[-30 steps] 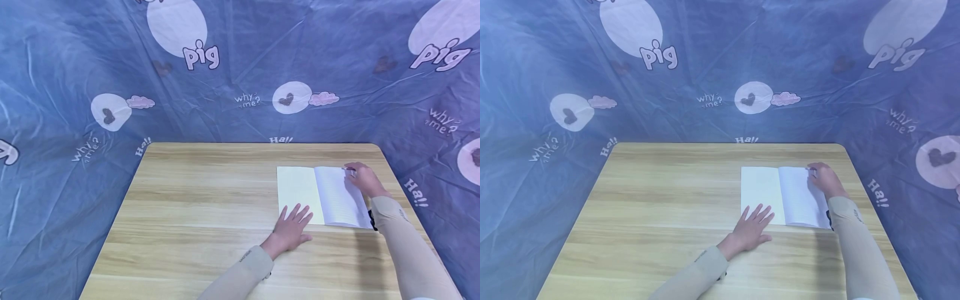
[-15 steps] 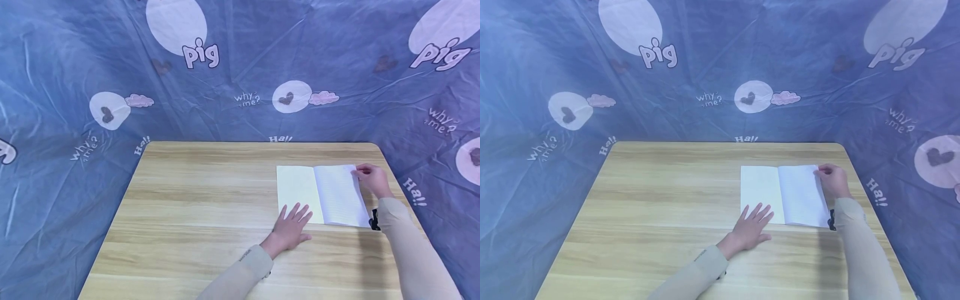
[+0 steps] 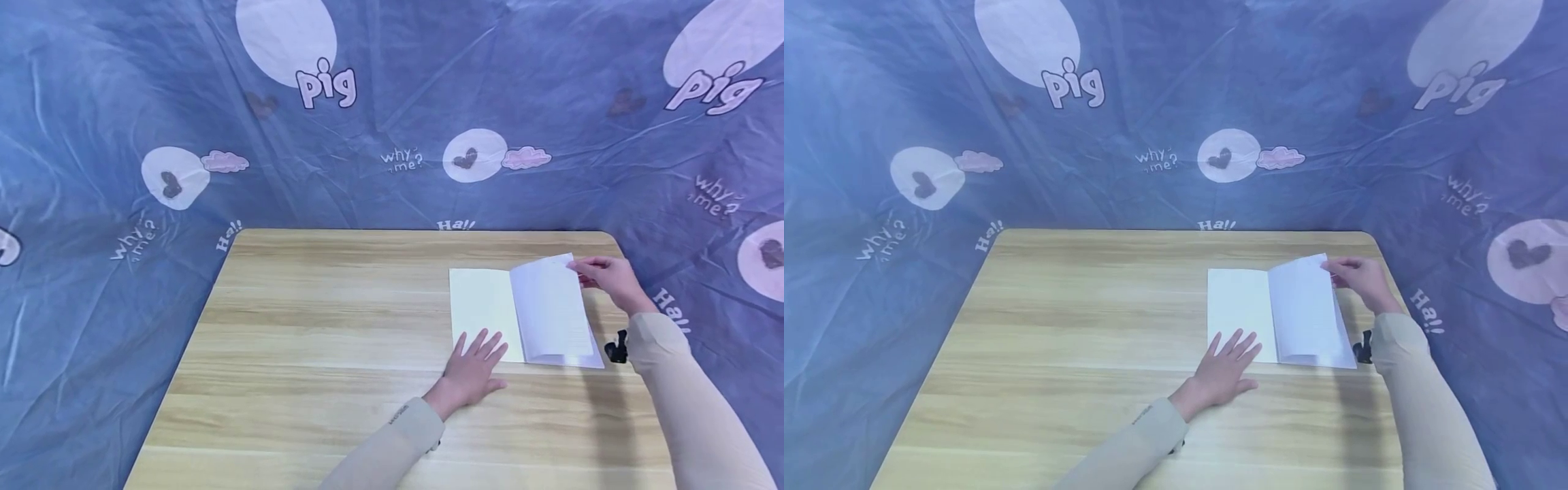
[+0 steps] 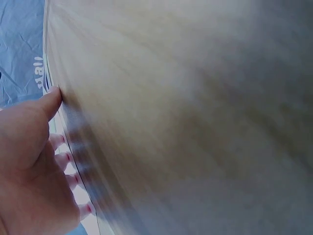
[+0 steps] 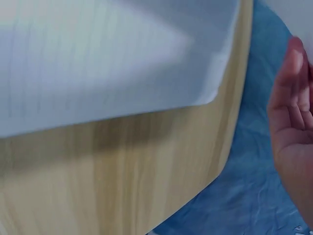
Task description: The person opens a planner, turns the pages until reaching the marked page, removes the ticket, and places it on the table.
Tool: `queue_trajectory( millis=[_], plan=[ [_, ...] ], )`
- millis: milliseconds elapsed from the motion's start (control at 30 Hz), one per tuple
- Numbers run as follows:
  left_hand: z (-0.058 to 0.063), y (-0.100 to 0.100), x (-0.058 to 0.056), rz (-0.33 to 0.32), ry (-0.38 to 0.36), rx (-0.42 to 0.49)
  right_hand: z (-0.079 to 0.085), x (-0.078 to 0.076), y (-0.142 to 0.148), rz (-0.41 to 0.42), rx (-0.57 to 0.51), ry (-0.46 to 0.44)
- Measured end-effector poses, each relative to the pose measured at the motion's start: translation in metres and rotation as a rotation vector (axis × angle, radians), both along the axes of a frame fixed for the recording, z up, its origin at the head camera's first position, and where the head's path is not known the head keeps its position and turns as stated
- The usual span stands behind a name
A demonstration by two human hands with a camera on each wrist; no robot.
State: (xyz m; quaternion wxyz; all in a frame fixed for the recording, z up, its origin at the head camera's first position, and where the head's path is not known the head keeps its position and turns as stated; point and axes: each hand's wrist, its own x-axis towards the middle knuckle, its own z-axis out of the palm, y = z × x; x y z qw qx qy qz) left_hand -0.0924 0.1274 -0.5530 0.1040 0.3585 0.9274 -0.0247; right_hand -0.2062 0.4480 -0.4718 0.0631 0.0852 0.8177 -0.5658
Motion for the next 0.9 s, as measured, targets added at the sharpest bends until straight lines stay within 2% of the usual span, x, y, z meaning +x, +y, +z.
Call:
queue_trajectory(
  millis=[100,200,433,633,767,900],
  plan=[
    [0.0,-0.001,0.0,-0.001,0.006,0.001,0.005,-0.002,-0.005,0.029,-0.149,-0.073],
    [-0.001,-0.001,0.0,-0.004,0.005,0.011,0.01,-0.004,-0.013,0.067,-0.234,-0.147],
    [-0.004,-0.007,0.0,0.004,-0.005,0.053,0.012,-0.009,-0.041,0.163,-0.277,-0.192],
    [-0.007,-0.022,0.007,0.078,-0.006,0.061,0.001,-0.014,-0.068,0.3,-0.35,-0.205],
    [-0.008,-0.033,0.014,0.144,-0.045,0.106,-0.008,-0.014,-0.085,0.365,-0.307,-0.17],
    [-0.007,-0.044,0.019,0.186,-0.068,0.16,-0.02,-0.01,-0.1,0.412,-0.192,-0.097]
  ],
)
